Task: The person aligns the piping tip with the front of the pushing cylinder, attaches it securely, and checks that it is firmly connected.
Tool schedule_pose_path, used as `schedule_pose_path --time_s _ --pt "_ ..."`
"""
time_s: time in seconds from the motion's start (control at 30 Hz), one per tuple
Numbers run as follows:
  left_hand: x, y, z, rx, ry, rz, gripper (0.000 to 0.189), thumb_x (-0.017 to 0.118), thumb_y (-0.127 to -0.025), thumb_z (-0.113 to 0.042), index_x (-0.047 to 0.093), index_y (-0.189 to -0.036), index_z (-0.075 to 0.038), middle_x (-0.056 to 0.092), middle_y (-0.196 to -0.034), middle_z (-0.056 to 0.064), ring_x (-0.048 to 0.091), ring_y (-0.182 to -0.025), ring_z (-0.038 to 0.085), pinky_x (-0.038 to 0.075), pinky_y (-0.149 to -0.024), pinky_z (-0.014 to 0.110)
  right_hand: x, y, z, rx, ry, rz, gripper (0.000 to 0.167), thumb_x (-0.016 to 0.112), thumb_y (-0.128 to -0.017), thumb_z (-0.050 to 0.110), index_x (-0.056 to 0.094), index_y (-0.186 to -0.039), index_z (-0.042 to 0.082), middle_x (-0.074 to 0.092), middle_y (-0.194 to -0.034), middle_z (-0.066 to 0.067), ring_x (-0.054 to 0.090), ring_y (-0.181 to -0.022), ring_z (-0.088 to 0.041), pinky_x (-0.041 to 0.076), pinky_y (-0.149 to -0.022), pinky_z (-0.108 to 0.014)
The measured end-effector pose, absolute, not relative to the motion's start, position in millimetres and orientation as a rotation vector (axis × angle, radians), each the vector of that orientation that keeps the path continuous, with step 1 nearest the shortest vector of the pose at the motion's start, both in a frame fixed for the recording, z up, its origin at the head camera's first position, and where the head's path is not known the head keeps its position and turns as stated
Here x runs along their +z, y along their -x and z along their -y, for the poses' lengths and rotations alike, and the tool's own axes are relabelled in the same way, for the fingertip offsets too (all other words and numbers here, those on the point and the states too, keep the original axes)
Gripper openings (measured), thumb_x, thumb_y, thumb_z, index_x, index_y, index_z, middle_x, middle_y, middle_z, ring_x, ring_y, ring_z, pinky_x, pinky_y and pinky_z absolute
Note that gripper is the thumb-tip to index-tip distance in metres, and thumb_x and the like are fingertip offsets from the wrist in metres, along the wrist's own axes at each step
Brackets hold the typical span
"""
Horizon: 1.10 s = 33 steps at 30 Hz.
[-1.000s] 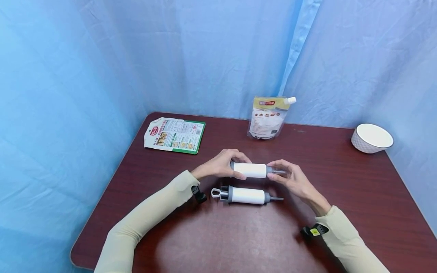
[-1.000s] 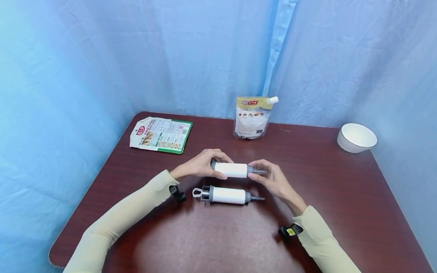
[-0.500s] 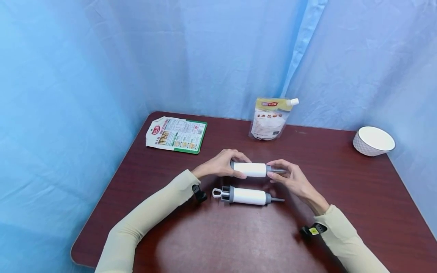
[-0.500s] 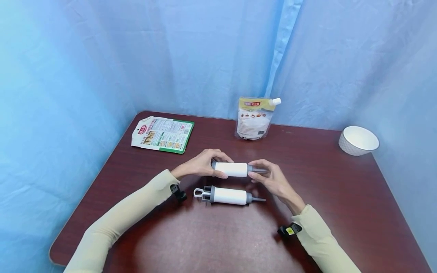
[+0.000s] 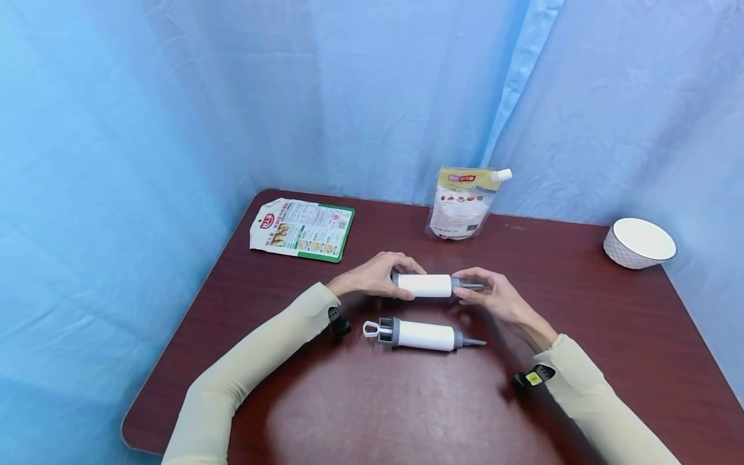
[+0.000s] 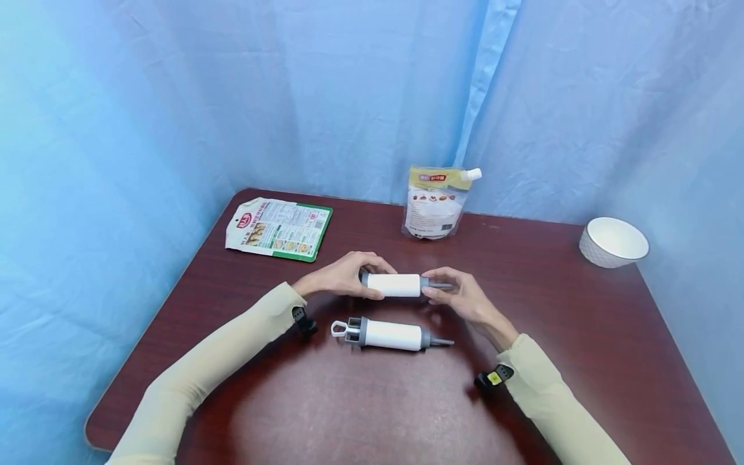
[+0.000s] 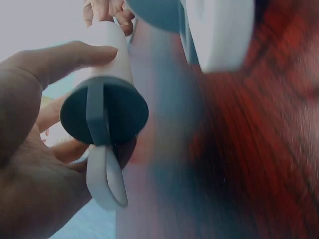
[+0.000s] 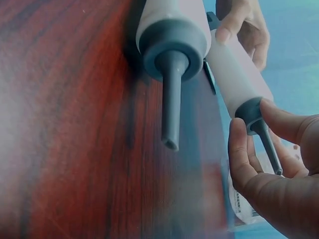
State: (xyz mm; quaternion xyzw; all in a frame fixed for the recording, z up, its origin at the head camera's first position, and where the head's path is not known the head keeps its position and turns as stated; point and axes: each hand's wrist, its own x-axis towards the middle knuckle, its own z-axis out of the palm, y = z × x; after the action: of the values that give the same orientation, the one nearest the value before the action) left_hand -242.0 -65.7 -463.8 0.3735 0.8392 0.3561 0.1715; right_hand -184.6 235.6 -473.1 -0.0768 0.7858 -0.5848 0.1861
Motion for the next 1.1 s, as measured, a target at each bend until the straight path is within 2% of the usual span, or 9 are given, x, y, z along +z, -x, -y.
schedule_pose_path --time_s 0.17,0.33,0.53,0.73,1.0,1.1 --pt "-467.5 247.6 66.8 1.01 -1.078 -2.365 0.049 0.084 -0.089 -0.027 0.068 -0.135 -0.021 0.069 -0.126 -0.002 0.062 -0.116 0.013 0.05 -0.107 0.032 -478.4 190.4 -240.8 -1.651 0.202 -2.211 0.049 0.074 -0.099 0.02 0.058 -0.14 -0.001 0.066 -0.127 -0.013 0.074 -0.1 -0.014 0.061 -0.09 -0.036" --pt "-469.9 249.2 69.9 1.038 -1.057 -2.39 0.049 0.084 -0.089 -0.033 0.068 -0.134 -0.022 0.067 -0.125 -0.001 0.061 -0.116 0.015 0.05 -0.108 0.038 -481.2 193.5 -248.4 -1.64 0.124 -2.222 0.052 0.076 -0.097 0.027 0.059 -0.14 0.003 0.069 -0.119 0.002 0.074 -0.101 -0.017 0.059 -0.091 -0.03" --pt "-474.3 252.8 72.1 1.069 -0.985 -2.459 0.05 0.084 -0.087 -0.041 0.069 -0.132 -0.024 0.068 -0.128 -0.002 0.063 -0.122 0.015 0.05 -0.11 0.038 -485.0 198.7 -256.9 -1.68 0.072 -2.185 0.056 0.075 -0.098 0.029 0.056 -0.143 0.004 0.067 -0.12 0.005 0.074 -0.103 -0.011 0.059 -0.094 -0.028" --pt "-476.8 258.1 68.1 1.105 -0.944 -2.478 0.046 0.084 -0.088 -0.04 0.07 -0.129 -0.023 0.067 -0.128 0.001 0.064 -0.124 0.018 0.05 -0.111 0.039 -485.4 205.4 -261.4 -1.706 0.052 -2.157 0.059 0.076 -0.097 0.029 0.054 -0.145 0.003 0.066 -0.122 0.003 0.074 -0.105 -0.011 0.059 -0.097 -0.03" --pt "-479.6 268.5 62.8 1.13 -0.91 -2.487 0.047 0.084 -0.088 -0.037 0.071 -0.129 -0.019 0.064 -0.129 0.006 0.063 -0.127 0.024 0.049 -0.112 0.043 -489.1 217.5 -267.0 -1.633 0.114 -2.203 0.056 0.074 -0.098 0.029 0.055 -0.145 0.004 0.059 -0.137 -0.016 0.074 -0.108 -0.015 0.06 -0.096 -0.033" --pt "-480.9 271.7 60.9 1.106 -0.895 -2.488 0.046 0.084 -0.088 -0.036 0.071 -0.129 -0.018 0.064 -0.132 0.007 0.062 -0.128 0.025 0.049 -0.112 0.044 -491.7 222.0 -267.8 -1.616 0.141 -2.223 0.054 0.074 -0.099 0.028 0.057 -0.143 0.003 0.06 -0.136 -0.02 0.074 -0.107 -0.014 0.061 -0.096 -0.035"
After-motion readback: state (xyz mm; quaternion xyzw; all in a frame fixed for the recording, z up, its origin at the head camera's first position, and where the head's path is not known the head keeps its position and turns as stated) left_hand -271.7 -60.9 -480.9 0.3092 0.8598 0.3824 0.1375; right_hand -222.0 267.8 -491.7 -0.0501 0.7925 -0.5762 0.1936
